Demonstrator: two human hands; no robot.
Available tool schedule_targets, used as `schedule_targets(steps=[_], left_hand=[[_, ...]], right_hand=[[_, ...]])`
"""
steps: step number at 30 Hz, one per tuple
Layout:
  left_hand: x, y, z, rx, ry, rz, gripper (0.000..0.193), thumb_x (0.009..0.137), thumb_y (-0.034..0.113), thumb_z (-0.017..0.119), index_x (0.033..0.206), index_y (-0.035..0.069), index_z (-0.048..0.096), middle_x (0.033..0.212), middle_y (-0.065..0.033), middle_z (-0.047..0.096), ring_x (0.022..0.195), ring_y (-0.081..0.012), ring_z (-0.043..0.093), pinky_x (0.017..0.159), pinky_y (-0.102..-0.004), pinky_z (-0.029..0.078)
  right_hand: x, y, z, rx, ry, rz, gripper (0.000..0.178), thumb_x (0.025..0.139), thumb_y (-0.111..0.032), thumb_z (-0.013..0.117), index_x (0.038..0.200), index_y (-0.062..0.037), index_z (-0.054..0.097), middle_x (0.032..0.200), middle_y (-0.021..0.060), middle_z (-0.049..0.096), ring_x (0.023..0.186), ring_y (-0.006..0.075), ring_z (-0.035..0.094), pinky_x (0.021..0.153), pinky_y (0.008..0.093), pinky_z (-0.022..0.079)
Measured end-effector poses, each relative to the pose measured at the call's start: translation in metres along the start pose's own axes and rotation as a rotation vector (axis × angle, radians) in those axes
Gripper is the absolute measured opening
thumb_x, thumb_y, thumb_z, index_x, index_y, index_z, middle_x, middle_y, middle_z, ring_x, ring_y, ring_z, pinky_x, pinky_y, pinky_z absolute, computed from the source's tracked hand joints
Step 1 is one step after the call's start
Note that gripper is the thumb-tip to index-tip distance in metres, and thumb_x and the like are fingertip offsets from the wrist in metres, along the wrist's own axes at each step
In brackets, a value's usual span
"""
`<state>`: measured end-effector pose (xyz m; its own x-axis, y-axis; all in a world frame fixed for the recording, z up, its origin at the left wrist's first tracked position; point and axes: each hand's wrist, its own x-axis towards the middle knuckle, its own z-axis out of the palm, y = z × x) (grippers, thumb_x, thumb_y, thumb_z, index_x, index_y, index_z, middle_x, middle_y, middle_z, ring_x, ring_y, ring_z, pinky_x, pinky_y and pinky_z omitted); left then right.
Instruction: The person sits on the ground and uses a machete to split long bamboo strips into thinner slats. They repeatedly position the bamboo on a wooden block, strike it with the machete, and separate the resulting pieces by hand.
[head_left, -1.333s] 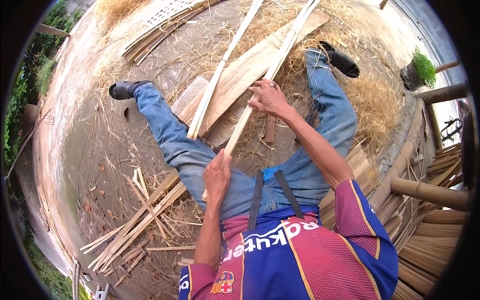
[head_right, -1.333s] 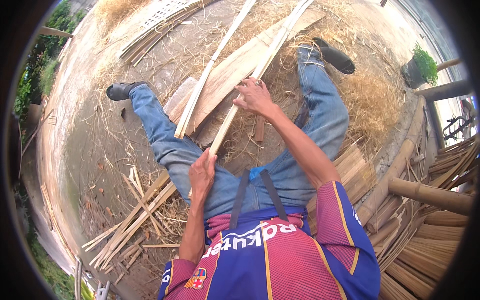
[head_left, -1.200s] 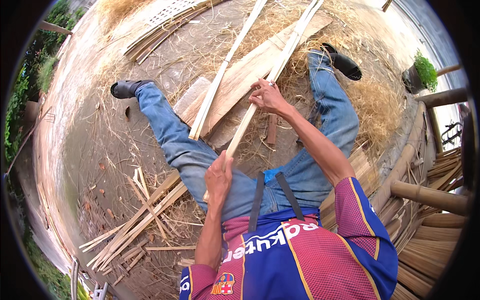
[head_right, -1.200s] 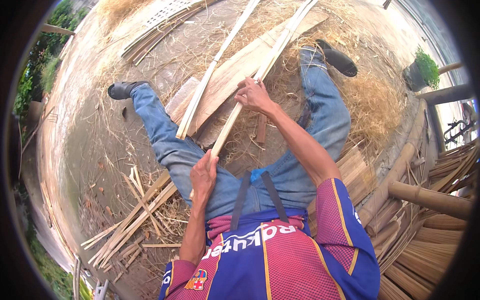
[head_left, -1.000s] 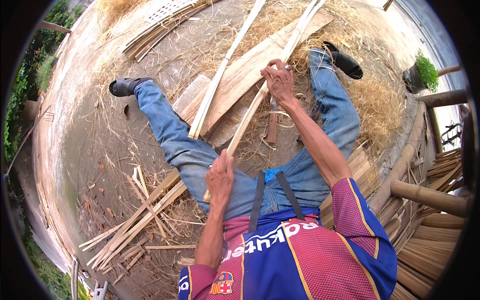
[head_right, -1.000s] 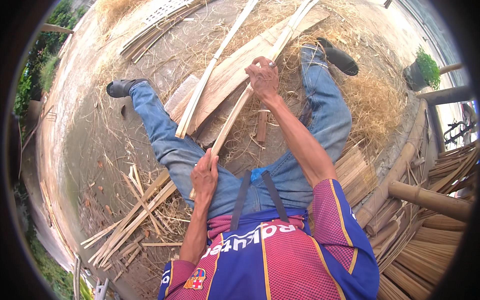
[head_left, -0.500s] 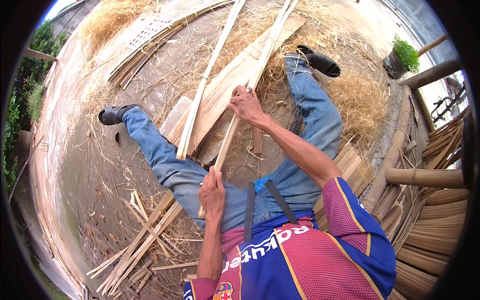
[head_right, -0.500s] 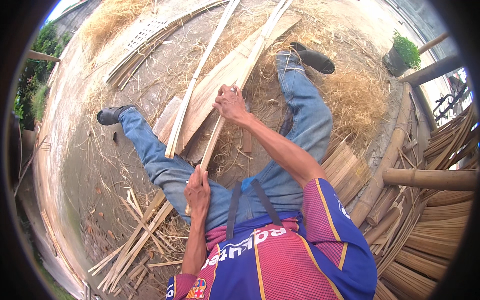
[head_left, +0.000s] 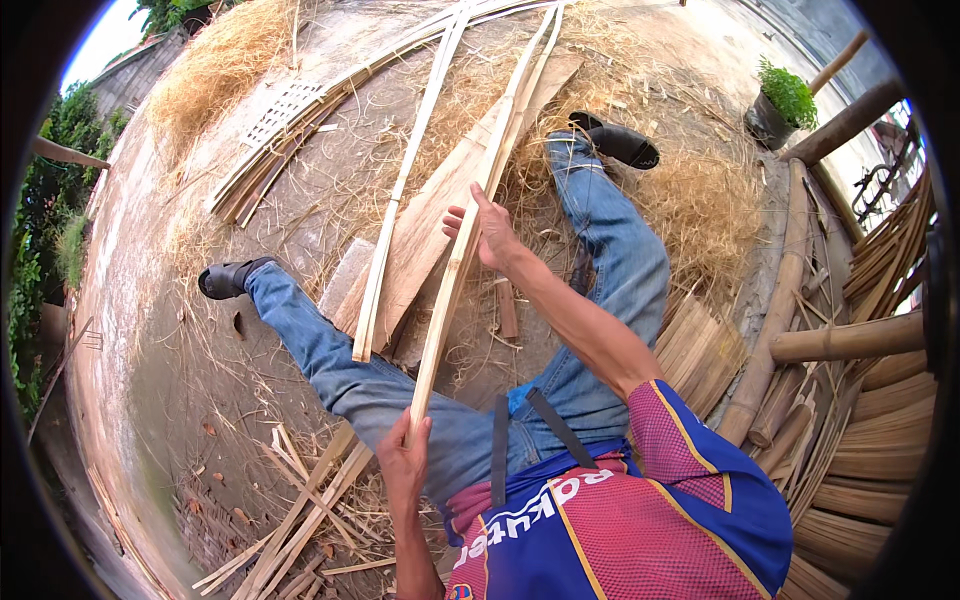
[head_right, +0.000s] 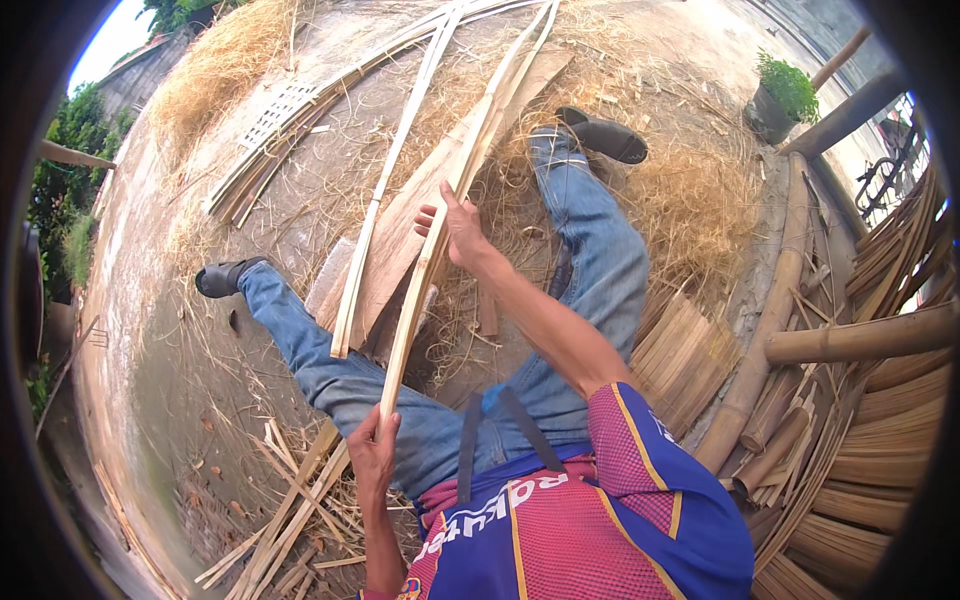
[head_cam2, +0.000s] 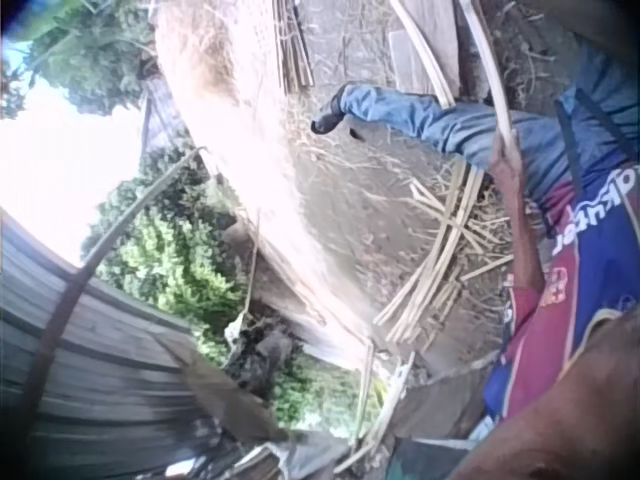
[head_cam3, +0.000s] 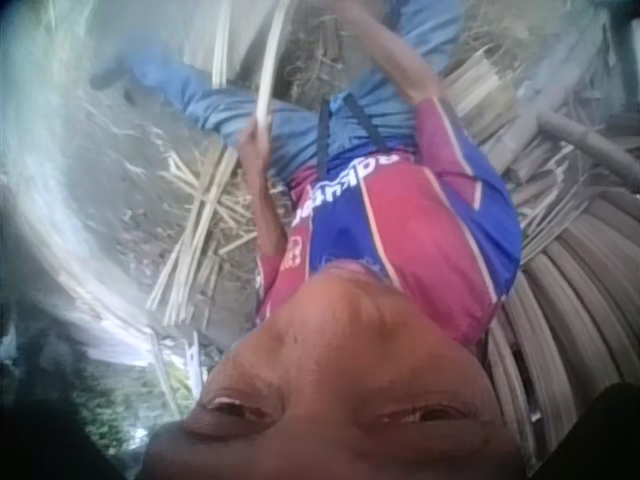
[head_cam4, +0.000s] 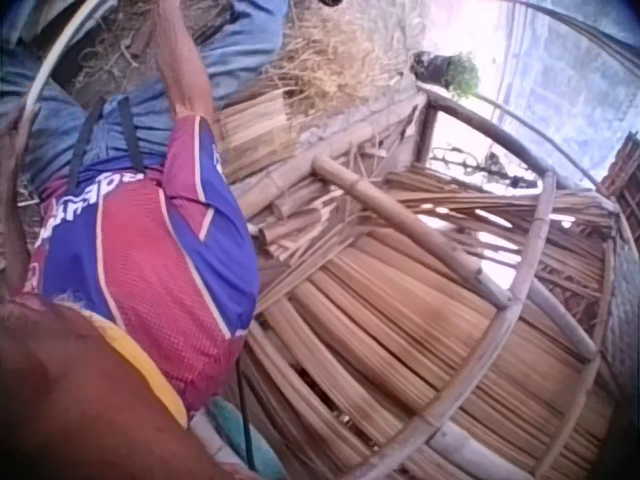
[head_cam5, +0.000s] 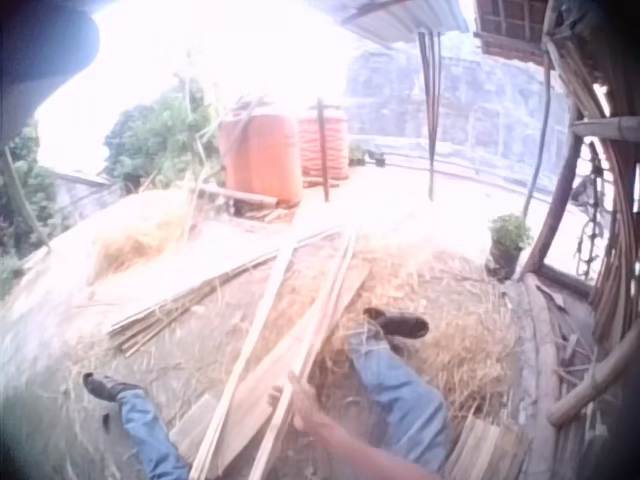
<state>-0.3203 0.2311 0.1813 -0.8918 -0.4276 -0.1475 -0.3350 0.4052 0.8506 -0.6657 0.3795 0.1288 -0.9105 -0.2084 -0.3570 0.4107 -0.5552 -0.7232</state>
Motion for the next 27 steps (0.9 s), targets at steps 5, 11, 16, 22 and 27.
schedule_targets(steps=[5, 11, 16, 22, 27], left_hand=[[-0.014, 0.008, -0.020, 0.132, 0.000, -0.057, 0.037, 0.093, 0.015, 0.072, 0.124, -0.004, 0.066, 0.082, -0.0129, 0.070, 0.072, -0.0125, 0.059, 0.067, -0.0299, 0.049], [-0.015, -0.008, -0.022, 0.172, 0.059, 0.052, 0.038, 0.092, 0.013, 0.073, 0.126, -0.003, 0.065, 0.082, -0.0155, 0.069, 0.071, -0.0162, 0.062, 0.067, -0.0317, 0.049], [-0.007, -0.022, -0.024, 0.156, 0.052, 0.088, 0.040, 0.091, 0.012, 0.073, 0.127, -0.004, 0.064, 0.084, -0.0176, 0.070, 0.073, -0.0186, 0.064, 0.068, -0.0332, 0.050], [-0.014, -0.058, -0.028, 0.111, 0.112, 0.217, 0.038, 0.089, 0.007, 0.073, 0.124, -0.004, 0.065, 0.088, -0.0200, 0.069, 0.077, -0.0241, 0.068, 0.072, -0.0353, 0.051], [-0.007, -0.051, -0.030, 0.176, 0.065, 0.229, 0.037, 0.090, 0.007, 0.072, 0.124, -0.004, 0.065, 0.093, -0.0221, 0.071, 0.080, -0.0280, 0.070, 0.075, -0.0368, 0.053]], right_hand=[[-0.012, -0.003, 0.045, 0.078, 0.082, -0.072, 0.028, 0.103, -0.028, 0.058, 0.111, -0.0064, 0.042, 0.088, 0.0052, 0.046, 0.062, 0.0097, 0.048, 0.049, 0.0257, 0.045], [-0.021, -0.003, 0.052, 0.163, 0.007, -0.079, 0.024, 0.108, -0.031, 0.044, 0.105, -0.0063, 0.045, 0.082, 0.0035, 0.045, 0.059, 0.0087, 0.045, 0.047, 0.0233, 0.039], [-0.044, -0.019, 0.066, 0.132, 0.031, -0.134, 0.027, 0.109, -0.033, 0.043, 0.109, -0.0062, 0.046, 0.078, 0.0001, 0.043, 0.058, 0.0073, 0.039, 0.050, 0.0217, 0.038], [-0.087, -0.024, 0.075, 0.204, -0.089, -0.213, 0.032, 0.109, -0.037, 0.043, 0.114, -0.0060, 0.048, 0.072, -0.0042, 0.039, 0.056, 0.0051, 0.036, 0.049, 0.0205, 0.036], [-0.072, -0.017, 0.057, 0.210, -0.001, -0.240, 0.033, 0.108, -0.037, 0.045, 0.115, -0.0055, 0.048, 0.072, -0.0046, 0.037, 0.054, 0.0042, 0.034, 0.046, 0.0194, 0.032]])
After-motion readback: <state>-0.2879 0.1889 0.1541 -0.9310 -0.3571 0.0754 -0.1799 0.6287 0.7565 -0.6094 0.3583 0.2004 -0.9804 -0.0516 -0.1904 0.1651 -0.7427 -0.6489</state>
